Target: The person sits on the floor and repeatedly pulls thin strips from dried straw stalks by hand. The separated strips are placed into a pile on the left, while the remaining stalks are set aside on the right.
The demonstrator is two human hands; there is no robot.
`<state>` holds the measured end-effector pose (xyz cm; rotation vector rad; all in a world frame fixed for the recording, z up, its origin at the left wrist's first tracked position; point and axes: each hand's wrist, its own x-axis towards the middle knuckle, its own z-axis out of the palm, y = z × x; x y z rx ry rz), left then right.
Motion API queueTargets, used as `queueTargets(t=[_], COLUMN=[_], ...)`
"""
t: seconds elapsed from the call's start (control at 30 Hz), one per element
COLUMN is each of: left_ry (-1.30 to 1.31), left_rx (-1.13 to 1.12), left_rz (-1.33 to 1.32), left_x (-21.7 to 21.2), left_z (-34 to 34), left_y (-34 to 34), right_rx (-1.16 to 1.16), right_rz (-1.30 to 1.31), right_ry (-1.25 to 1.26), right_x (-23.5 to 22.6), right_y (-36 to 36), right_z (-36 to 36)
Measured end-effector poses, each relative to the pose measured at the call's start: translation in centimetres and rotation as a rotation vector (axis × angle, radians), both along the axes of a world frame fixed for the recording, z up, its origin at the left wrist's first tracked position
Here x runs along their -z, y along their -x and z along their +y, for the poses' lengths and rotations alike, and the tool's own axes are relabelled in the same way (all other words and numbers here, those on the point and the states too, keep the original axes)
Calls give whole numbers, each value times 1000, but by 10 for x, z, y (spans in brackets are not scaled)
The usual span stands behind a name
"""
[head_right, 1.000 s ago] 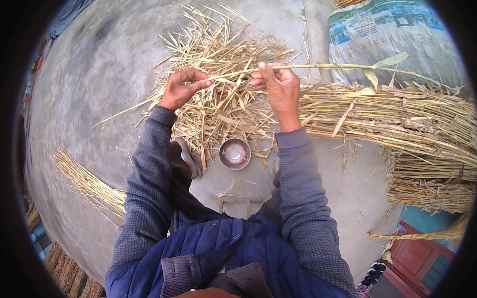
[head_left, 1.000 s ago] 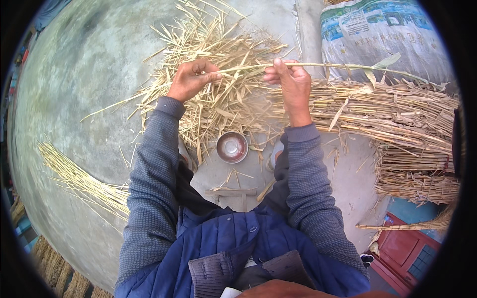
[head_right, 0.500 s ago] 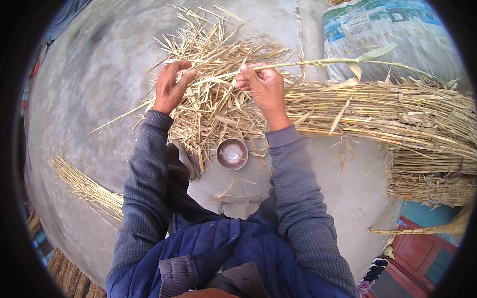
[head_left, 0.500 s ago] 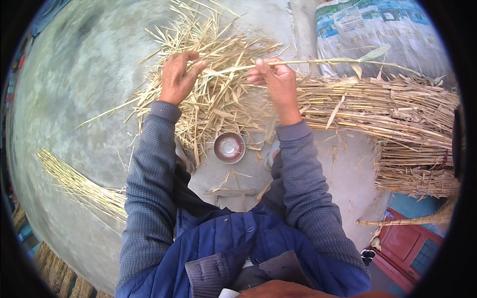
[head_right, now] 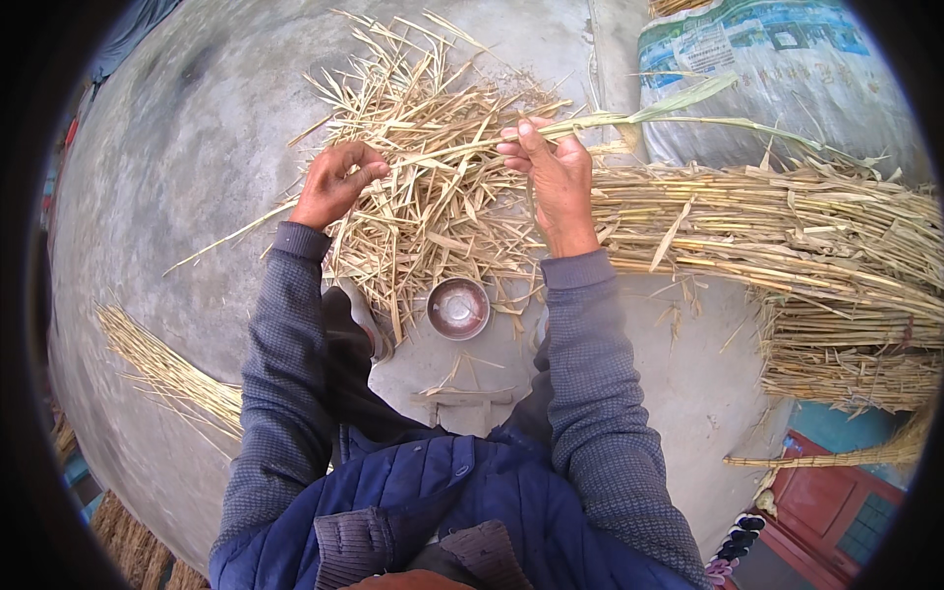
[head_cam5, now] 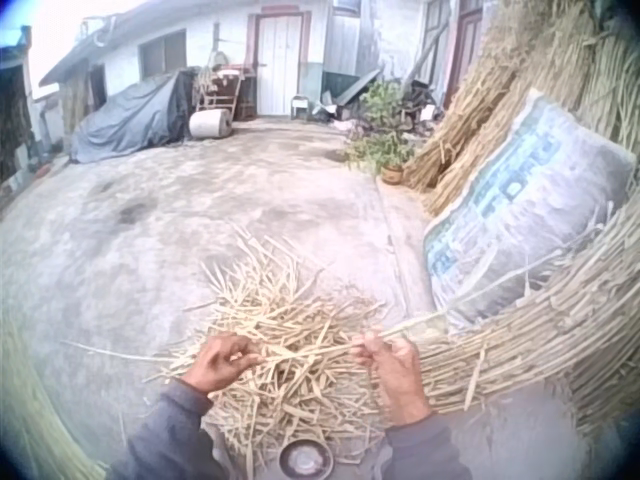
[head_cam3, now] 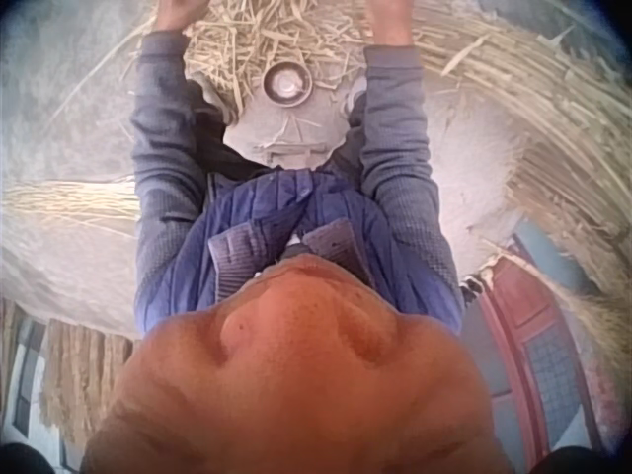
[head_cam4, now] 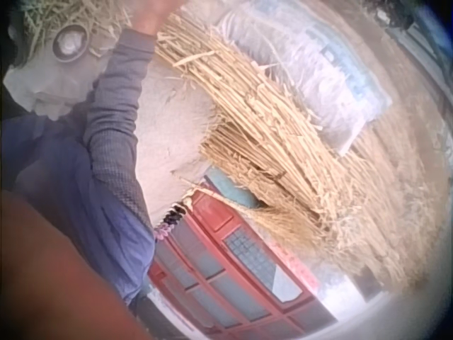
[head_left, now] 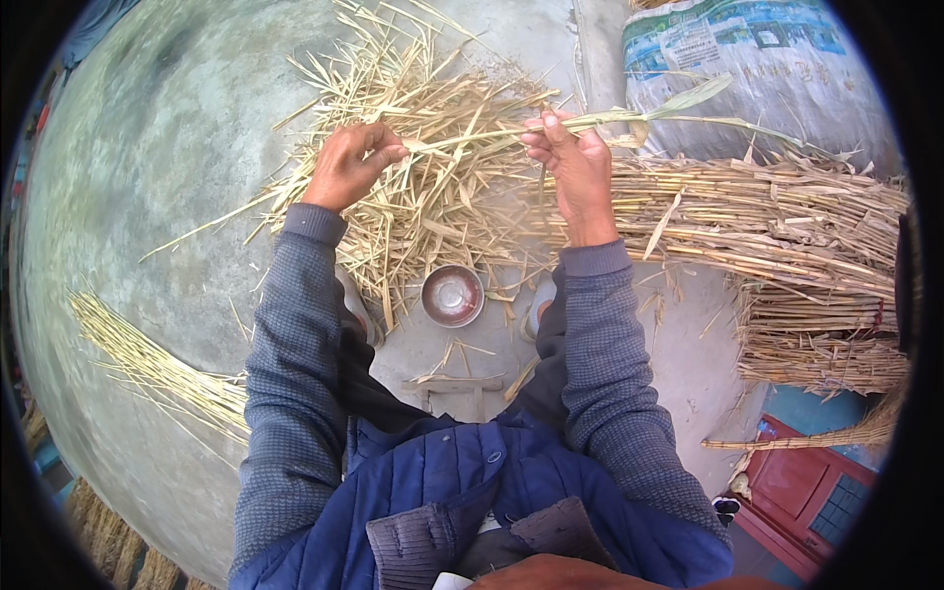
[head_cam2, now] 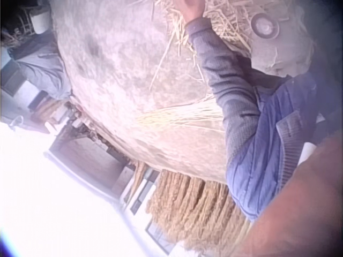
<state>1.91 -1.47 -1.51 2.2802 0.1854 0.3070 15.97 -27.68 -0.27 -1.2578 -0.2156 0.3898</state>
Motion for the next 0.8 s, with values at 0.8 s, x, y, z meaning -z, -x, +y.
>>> queueTargets(t=[0.8], left_ry=[89], left_rx=[107], left_rz=[-75], left_x=[-4], left_z=[-22], left_y=[-11], right_rx=[-292], right_rz=[-655], right_ry=[917], right_x=[-8], right_y=[15], right_z=[-5])
